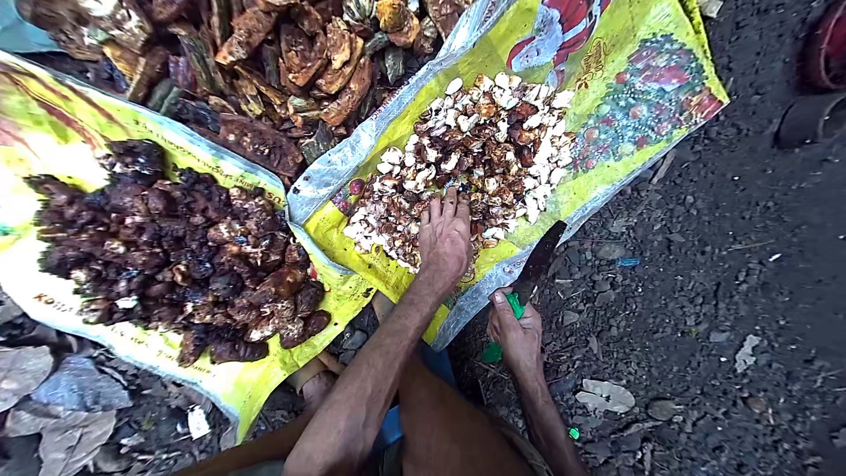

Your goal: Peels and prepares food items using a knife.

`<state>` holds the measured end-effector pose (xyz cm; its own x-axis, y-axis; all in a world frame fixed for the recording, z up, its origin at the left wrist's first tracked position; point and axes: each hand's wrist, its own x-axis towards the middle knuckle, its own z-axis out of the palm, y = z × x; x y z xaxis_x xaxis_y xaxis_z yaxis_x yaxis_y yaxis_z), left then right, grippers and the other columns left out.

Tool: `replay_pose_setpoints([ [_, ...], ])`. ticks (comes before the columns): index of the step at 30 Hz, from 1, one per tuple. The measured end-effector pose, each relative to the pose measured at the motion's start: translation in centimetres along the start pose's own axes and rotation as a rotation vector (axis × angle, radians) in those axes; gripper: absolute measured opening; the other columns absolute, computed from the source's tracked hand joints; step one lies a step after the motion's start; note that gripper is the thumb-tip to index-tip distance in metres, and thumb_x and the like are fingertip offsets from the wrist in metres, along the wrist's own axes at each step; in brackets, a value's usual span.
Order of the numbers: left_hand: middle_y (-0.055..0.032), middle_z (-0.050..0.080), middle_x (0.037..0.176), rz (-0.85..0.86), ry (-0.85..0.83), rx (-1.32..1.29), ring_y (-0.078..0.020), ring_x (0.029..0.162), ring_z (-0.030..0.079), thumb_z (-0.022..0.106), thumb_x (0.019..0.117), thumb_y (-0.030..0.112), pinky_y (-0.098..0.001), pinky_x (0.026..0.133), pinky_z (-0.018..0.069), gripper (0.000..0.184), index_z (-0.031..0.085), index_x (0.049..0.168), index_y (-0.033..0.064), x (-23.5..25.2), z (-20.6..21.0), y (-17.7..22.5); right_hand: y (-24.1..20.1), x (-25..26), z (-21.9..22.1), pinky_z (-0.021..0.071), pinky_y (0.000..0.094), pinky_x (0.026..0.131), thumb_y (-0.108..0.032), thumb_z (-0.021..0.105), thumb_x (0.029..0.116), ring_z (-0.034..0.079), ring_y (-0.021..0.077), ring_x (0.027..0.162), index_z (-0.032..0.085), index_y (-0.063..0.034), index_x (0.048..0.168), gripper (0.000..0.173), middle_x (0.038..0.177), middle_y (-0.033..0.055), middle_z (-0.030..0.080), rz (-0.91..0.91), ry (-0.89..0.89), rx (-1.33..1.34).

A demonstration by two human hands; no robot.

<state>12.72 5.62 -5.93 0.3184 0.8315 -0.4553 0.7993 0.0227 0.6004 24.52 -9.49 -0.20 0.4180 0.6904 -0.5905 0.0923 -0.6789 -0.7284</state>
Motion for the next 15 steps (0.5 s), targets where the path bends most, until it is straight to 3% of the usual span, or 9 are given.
replay_pose_setpoints([
  [4, -0.0106, 0.026, 0.168, 0.054, 0.019, -0.142, -0.0317, 0.155, 0.022, 0.061, 0.0960, 0.005, -0.0478, 0.120, 0.0328, 0.049, 0.055, 0.145, 0.0047, -1.5, -0.2, -1.4, -0.1, -0.4, 0.5, 0.0360, 0.0213, 0.037, -0.026, 0.051, 0.1038, 0.037, 0.0029, 0.037, 0.063, -0.0104, 0.102, 0.019, 0.049, -0.0091, 0.040, -0.018, -0.041, -0.004],
  [7, -0.0082, 0.028, 0.168, 0.152, 0.080, -0.313, -0.0279, 0.156, 0.021, 0.056, 0.0984, -0.001, -0.0433, 0.122, 0.0320, 0.041, 0.060, 0.139, 0.0051, -3.3, -1.3, -1.9, -0.5, -0.9, 0.6, 0.0354, 0.0213, 0.037, -0.025, 0.052, 0.1036, 0.037, 0.0028, 0.037, 0.063, -0.0107, 0.103, 0.019, 0.050, -0.0092, 0.039, -0.046, -0.080, -0.016],
  [9, -0.0083, 0.029, 0.167, 0.134, 0.087, -0.386, -0.0260, 0.152, 0.031, 0.051, 0.1015, 0.000, -0.0415, 0.120, 0.0352, 0.039, 0.060, 0.139, 0.0043, -4.5, -2.4, -2.3, -0.9, -1.4, 0.5, 0.0359, 0.0213, 0.037, -0.025, 0.051, 0.1040, 0.037, 0.0030, 0.037, 0.063, -0.0102, 0.104, 0.019, 0.050, -0.0091, 0.040, -0.085, -0.117, -0.031],
  [10, -0.0085, 0.034, 0.165, 0.100, 0.100, -0.410, -0.0257, 0.145, 0.044, 0.049, 0.1033, 0.003, -0.0419, 0.115, 0.0425, 0.037, 0.060, 0.139, 0.0044, -5.1, -2.9, -2.6, -1.3, -1.7, 0.5, 0.0363, 0.0211, 0.037, -0.024, 0.052, 0.1040, 0.038, 0.0028, 0.037, 0.063, -0.0102, 0.104, 0.018, 0.050, -0.0095, 0.041, -0.109, -0.125, -0.039],
  [12, -0.0131, 0.057, 0.147, 0.011, 0.144, -0.482, -0.0298, 0.122, 0.064, 0.046, 0.1072, 0.012, -0.0476, 0.102, 0.0522, 0.034, 0.062, 0.136, 0.0029, -6.3, -3.6, -3.6, -2.5, -2.7, 0.5, 0.0382, 0.0210, 0.038, -0.022, 0.051, 0.1037, 0.040, 0.0021, 0.038, 0.063, -0.0088, 0.104, 0.017, 0.051, -0.0101, 0.043, -0.157, -0.122, -0.072],
  [13, -0.0162, 0.068, 0.124, -0.033, 0.192, -0.544, -0.0318, 0.107, 0.070, 0.047, 0.1078, 0.015, -0.0509, 0.094, 0.0552, 0.030, 0.065, 0.129, 0.0022, -7.0, -3.9, -4.1, -3.5, -3.5, 0.7, 0.0389, 0.0203, 0.039, -0.018, 0.050, 0.1036, 0.040, 0.0014, 0.039, 0.062, -0.0068, 0.104, 0.017, 0.052, -0.0102, 0.044, -0.169, -0.105, -0.095],
  [15, -0.0142, 0.074, 0.105, -0.144, 0.249, -0.726, -0.0269, 0.093, 0.073, 0.049, 0.1077, 0.017, -0.0482, 0.090, 0.0577, 0.029, 0.068, 0.125, 0.0041, -8.2, -4.8, -5.4, -5.6, -5.1, 1.2, 0.0403, 0.0172, 0.043, -0.011, 0.049, 0.1040, 0.042, -0.0017, 0.043, 0.059, -0.0023, 0.105, 0.013, 0.056, -0.0109, 0.045, -0.210, -0.061, -0.116],
])
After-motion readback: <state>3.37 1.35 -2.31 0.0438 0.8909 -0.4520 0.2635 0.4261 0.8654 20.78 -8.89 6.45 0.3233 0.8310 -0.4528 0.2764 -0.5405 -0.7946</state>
